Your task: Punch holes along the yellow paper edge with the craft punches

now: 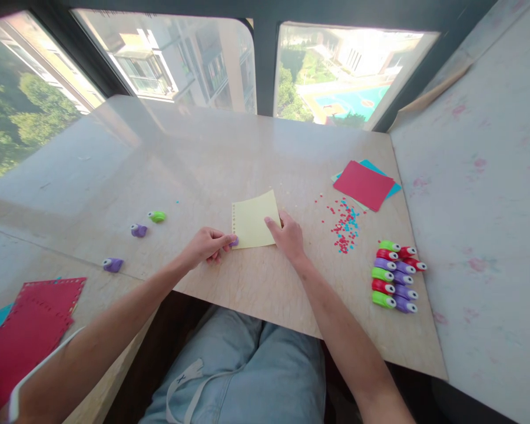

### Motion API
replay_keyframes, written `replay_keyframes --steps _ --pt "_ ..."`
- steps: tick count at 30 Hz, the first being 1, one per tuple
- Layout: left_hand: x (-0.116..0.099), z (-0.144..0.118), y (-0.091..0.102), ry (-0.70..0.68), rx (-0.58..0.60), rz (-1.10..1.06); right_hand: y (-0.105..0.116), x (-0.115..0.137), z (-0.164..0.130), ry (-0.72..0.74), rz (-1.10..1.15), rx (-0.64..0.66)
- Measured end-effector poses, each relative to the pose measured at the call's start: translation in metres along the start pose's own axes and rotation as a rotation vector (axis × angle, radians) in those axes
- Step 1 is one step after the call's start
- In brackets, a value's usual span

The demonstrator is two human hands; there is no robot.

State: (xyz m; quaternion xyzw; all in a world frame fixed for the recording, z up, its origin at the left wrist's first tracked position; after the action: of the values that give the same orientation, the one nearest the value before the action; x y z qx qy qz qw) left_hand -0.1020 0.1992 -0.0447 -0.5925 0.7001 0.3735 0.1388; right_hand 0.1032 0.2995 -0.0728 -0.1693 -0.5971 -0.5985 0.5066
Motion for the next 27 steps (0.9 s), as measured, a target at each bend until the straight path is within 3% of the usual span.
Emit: replay_keyframes --steps 11,15,17,21,24,27 --pt "-0.001 0.003 0.008 0.093 0.069 -0.049 0.000 -0.004 0.000 0.014 0.039 -0.003" --pt "0.002 0.003 0.011 0.056 0.096 -0.095 -0.001 -0.007 0.000 0.016 0.069 -0.008" --pt "0.006 0.002 0.008 0.005 0.001 -0.163 -0.001 -0.009 0.000 0.011 0.083 -0.007" --pt "0.017 -0.001 -0.006 -0.178 -0.333 -0.278 -0.002 -0.011 0.000 0.011 0.100 -0.020" --pt "0.025 0.000 -0.017 -0.366 -0.382 -0.239 -0.002 -0.012 -0.001 0.016 0.097 -0.042" --pt "0.029 0.002 -0.019 -0.448 -0.377 -0.087 -0.002 -0.012 -0.001 0.027 0.102 -0.065"
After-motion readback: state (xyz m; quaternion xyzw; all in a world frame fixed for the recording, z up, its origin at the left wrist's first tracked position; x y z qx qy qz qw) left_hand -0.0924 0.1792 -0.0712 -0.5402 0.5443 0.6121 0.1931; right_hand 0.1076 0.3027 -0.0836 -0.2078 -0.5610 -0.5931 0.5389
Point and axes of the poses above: each hand's wrist, its own z-axis towards the middle knuckle, its own y-axis out of the back of the hand, x = y × z, the point moved 1 cm from there along z, towards the middle knuckle, and after that the axes turned 13 degrees about y, right-handed, at the moved point
